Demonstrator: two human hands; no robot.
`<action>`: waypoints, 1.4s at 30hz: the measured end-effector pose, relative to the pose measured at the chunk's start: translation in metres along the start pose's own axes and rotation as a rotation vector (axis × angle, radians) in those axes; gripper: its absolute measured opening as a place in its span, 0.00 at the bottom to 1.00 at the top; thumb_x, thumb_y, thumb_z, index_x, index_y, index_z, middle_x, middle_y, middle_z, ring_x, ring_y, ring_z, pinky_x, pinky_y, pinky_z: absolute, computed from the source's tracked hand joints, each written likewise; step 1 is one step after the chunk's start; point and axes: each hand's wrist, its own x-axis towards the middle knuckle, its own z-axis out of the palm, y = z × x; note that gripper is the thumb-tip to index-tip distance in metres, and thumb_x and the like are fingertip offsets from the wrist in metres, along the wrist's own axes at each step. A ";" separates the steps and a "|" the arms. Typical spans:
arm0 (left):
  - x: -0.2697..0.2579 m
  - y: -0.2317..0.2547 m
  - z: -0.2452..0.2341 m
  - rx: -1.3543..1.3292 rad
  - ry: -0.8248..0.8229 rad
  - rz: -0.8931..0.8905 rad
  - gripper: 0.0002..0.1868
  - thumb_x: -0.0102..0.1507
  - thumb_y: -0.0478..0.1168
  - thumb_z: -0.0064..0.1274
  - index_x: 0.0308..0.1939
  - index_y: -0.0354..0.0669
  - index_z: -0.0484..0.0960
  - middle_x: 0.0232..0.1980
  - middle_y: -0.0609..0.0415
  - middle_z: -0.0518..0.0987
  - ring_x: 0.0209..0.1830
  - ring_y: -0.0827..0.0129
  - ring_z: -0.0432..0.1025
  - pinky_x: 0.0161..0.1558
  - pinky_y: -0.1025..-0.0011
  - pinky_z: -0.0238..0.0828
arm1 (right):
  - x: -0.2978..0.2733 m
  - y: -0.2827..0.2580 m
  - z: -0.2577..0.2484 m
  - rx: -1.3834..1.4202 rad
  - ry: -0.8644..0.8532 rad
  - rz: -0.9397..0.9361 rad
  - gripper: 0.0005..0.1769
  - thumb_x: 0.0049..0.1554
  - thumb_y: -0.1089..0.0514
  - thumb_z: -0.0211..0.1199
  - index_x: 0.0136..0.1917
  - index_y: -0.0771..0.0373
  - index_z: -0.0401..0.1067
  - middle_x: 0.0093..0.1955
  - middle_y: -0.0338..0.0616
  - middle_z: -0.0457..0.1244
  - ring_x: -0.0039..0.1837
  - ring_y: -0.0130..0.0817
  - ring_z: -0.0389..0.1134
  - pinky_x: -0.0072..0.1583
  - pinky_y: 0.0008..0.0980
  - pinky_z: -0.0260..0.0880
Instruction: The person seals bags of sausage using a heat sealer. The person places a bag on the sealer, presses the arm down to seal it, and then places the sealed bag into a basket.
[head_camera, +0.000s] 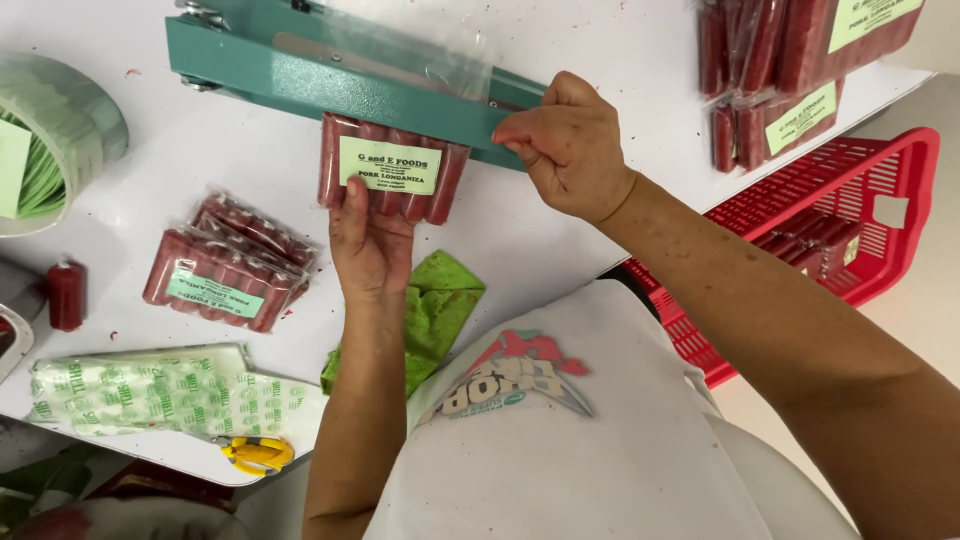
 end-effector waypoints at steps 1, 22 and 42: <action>0.000 0.000 -0.001 0.001 -0.001 0.002 0.30 0.64 0.39 0.63 0.68 0.42 0.70 0.64 0.43 0.77 0.66 0.50 0.71 0.64 0.41 0.73 | 0.000 0.000 0.001 0.001 0.001 -0.002 0.11 0.67 0.62 0.54 0.49 0.62 0.77 0.46 0.36 0.71 0.41 0.39 0.56 0.43 0.33 0.61; -0.007 -0.016 -0.019 -0.072 -0.059 -0.028 0.40 0.61 0.54 0.61 0.73 0.45 0.64 0.68 0.46 0.72 0.67 0.53 0.68 0.62 0.52 0.74 | 0.004 -0.002 0.000 0.022 0.051 -0.105 0.16 0.69 0.59 0.51 0.47 0.65 0.78 0.44 0.41 0.72 0.37 0.37 0.56 0.43 0.34 0.58; -0.136 0.000 -0.012 -0.215 -0.038 -0.021 0.21 0.60 0.44 0.61 0.58 0.57 0.78 0.58 0.53 0.82 0.51 0.62 0.77 0.48 0.59 0.81 | -0.025 -0.201 0.012 0.478 -0.148 0.146 0.35 0.67 0.60 0.56 0.83 0.57 0.47 0.77 0.64 0.53 0.76 0.66 0.54 0.75 0.63 0.54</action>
